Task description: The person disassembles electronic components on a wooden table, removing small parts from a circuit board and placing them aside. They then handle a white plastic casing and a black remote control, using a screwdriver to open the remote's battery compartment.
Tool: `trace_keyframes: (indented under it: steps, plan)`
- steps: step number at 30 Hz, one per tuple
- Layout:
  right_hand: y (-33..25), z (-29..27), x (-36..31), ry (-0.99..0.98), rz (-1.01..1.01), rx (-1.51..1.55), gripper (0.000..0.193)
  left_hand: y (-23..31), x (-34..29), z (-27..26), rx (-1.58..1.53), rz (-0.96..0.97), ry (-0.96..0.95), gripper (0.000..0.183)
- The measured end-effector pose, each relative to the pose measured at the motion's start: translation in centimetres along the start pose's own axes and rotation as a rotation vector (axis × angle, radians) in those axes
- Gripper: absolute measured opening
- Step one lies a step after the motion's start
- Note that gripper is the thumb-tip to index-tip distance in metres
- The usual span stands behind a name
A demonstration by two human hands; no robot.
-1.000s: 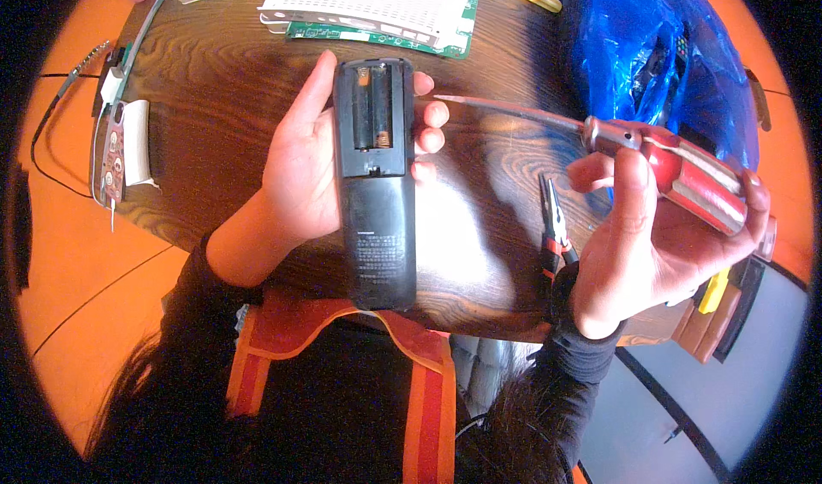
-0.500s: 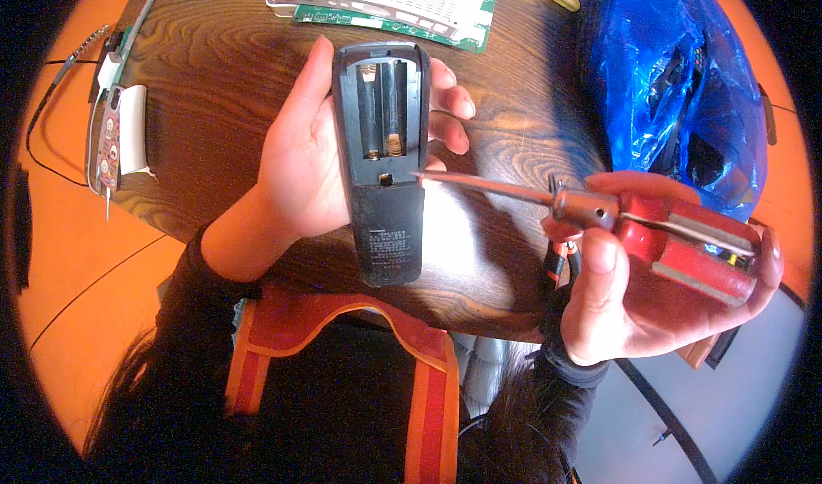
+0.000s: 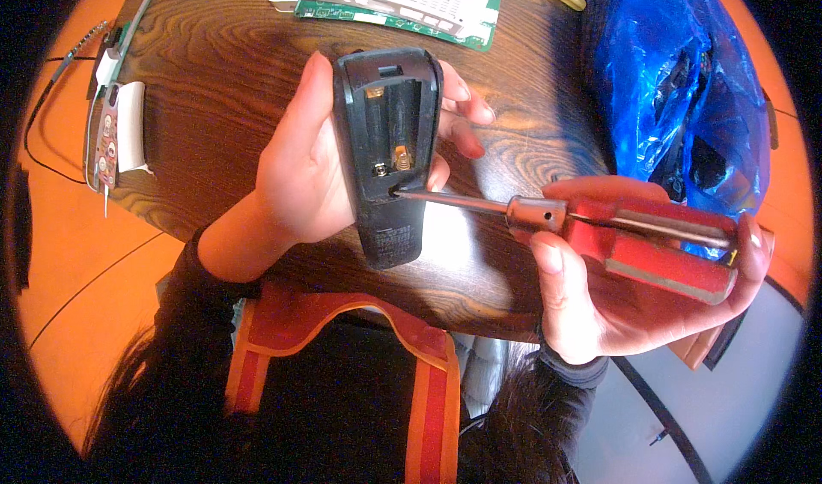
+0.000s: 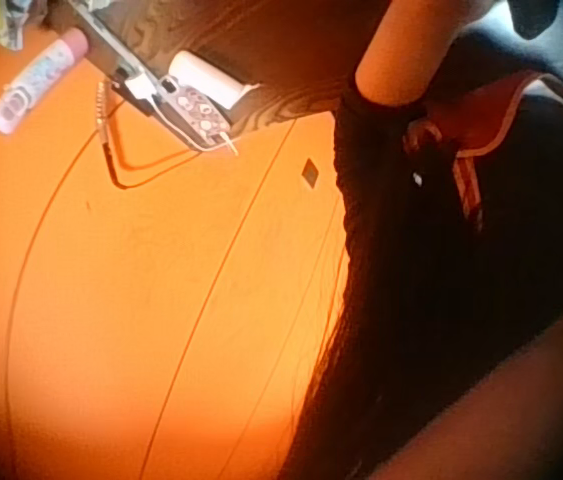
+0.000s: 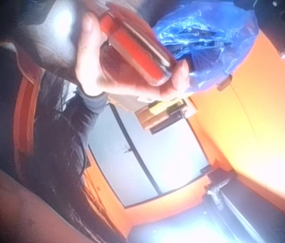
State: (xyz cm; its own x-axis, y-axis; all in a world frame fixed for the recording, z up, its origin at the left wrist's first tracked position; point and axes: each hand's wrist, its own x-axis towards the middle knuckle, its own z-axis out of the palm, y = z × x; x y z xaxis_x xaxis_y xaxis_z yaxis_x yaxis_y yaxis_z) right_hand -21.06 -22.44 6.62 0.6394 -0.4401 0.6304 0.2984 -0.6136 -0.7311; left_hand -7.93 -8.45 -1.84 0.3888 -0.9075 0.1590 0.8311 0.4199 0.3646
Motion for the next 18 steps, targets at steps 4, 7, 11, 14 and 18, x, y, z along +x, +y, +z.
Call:
trace_keyframes:
  steps: [4,7,11,14,18]
  plan:
    - [0.4,0.4,0.7,-0.082,0.003,-0.029,0.084,0.2,-0.2,1.4,0.274,-0.013,0.086,0.062]
    - [0.8,1.1,2.4,-0.239,0.037,0.135,0.076,0.2,0.4,1.6,0.171,-0.105,0.116,0.060]
    - [2.0,1.2,4.9,-0.436,0.210,0.208,0.066,0.3,-0.1,1.4,0.136,-0.226,0.194,0.062]
    - [3.6,0.8,5.5,-0.448,0.178,0.041,0.065,0.2,0.1,0.9,0.213,-0.178,0.165,0.065]
    - [4.8,0.7,5.3,-0.523,0.120,0.326,0.059,0.6,0.1,0.4,0.107,-0.211,0.242,0.068]
